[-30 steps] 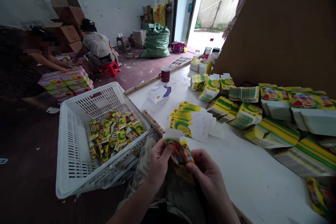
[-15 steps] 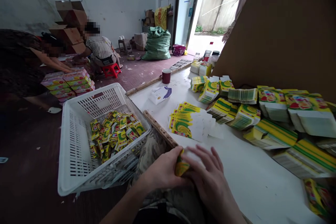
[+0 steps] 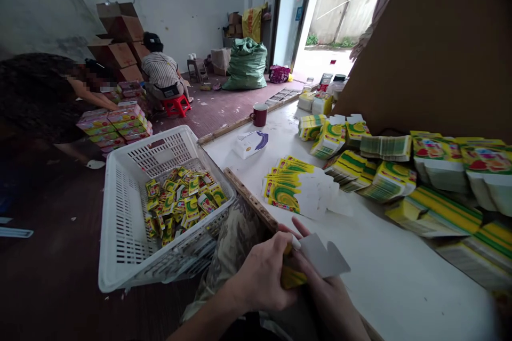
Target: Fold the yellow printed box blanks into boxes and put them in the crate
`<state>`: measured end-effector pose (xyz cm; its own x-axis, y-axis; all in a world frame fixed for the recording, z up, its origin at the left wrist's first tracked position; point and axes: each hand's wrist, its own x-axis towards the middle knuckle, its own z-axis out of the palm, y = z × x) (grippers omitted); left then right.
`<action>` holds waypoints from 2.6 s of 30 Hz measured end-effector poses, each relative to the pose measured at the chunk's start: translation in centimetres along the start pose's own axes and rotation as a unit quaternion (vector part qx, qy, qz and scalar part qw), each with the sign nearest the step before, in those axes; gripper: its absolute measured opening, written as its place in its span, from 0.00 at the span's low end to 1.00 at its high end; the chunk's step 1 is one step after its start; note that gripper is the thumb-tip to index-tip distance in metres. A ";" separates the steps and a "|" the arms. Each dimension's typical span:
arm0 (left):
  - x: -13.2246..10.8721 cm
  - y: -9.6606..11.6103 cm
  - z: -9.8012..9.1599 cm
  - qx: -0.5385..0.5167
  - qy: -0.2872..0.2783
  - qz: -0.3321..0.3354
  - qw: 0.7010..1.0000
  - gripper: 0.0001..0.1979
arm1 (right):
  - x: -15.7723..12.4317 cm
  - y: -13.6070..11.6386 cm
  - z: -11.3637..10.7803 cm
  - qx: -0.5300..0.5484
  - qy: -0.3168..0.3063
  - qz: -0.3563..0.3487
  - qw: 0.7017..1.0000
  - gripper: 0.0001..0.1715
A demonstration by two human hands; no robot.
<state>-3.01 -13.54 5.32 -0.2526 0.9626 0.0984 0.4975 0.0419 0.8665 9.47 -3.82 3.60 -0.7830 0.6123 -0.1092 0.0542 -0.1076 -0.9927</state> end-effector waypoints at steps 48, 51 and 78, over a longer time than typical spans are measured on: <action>-0.5 -1.8 -3.6 0.163 0.029 -0.099 0.981 0.33 | 2.3 -1.7 -1.4 -0.291 -0.127 -0.145 0.937 0.20; -0.5 -1.5 -3.7 0.159 0.015 -0.111 0.981 0.35 | 2.1 -1.6 -1.7 -0.271 -0.142 -0.148 0.940 0.19; 0.1 -1.7 -3.1 0.098 0.052 -0.064 0.992 0.38 | 1.6 -1.8 -2.0 -0.264 -0.126 -0.189 0.937 0.12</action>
<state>-6.45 -14.35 5.37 -0.4027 0.9138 0.0528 0.6055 0.2227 0.7640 9.35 -1.04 5.07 -0.9260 0.3173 0.2045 -0.0089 0.5231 -0.8522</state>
